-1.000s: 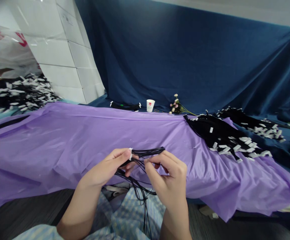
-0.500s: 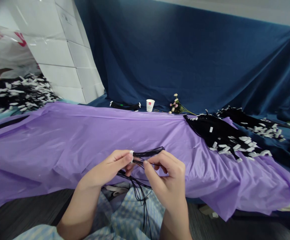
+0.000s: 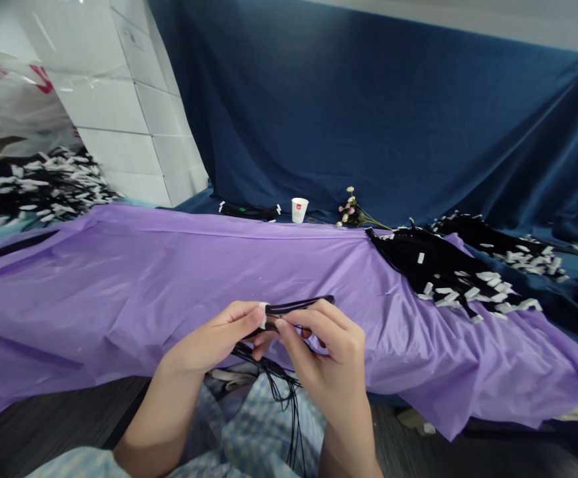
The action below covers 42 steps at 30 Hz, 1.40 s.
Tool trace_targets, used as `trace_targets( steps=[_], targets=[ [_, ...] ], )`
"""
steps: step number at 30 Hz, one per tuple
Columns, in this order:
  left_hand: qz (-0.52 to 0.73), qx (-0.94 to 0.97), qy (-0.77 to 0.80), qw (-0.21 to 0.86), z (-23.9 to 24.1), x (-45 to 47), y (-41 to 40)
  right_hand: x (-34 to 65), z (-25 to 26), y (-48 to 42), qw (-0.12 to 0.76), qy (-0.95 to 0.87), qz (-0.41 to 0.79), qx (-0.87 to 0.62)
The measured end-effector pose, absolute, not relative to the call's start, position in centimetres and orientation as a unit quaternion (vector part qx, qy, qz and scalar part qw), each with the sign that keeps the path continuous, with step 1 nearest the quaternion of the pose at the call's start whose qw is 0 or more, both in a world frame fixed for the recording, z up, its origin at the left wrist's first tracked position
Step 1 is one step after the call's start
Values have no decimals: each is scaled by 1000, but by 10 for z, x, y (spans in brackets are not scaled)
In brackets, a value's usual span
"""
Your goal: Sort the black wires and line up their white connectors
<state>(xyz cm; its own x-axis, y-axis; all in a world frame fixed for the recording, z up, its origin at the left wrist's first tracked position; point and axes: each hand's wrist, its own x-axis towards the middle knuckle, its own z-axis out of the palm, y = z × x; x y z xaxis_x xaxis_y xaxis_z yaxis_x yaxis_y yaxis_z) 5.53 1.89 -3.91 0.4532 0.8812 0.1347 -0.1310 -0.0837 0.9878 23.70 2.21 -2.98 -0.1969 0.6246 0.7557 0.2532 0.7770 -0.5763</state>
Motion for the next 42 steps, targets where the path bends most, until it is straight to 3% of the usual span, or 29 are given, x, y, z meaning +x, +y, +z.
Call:
trace_targets(
  steps=[16, 27, 29, 35, 42],
  targets=[
    [408, 604, 303, 614, -37, 50, 19, 233, -26, 20, 551, -767, 180, -275],
    [536, 452, 299, 647, -36, 43, 19, 254, -42, 44, 623, -666, 306, -272],
    [556, 431, 276, 655, -36, 43, 19, 255, -43, 47, 600, -671, 323, -293],
    [593, 430, 218, 645, -35, 49, 17, 246, -37, 45, 386, -810, 342, -279],
    [622, 466, 239, 582, -36, 56, 14, 223, -39, 37, 401, -805, 387, -202]
  ],
)
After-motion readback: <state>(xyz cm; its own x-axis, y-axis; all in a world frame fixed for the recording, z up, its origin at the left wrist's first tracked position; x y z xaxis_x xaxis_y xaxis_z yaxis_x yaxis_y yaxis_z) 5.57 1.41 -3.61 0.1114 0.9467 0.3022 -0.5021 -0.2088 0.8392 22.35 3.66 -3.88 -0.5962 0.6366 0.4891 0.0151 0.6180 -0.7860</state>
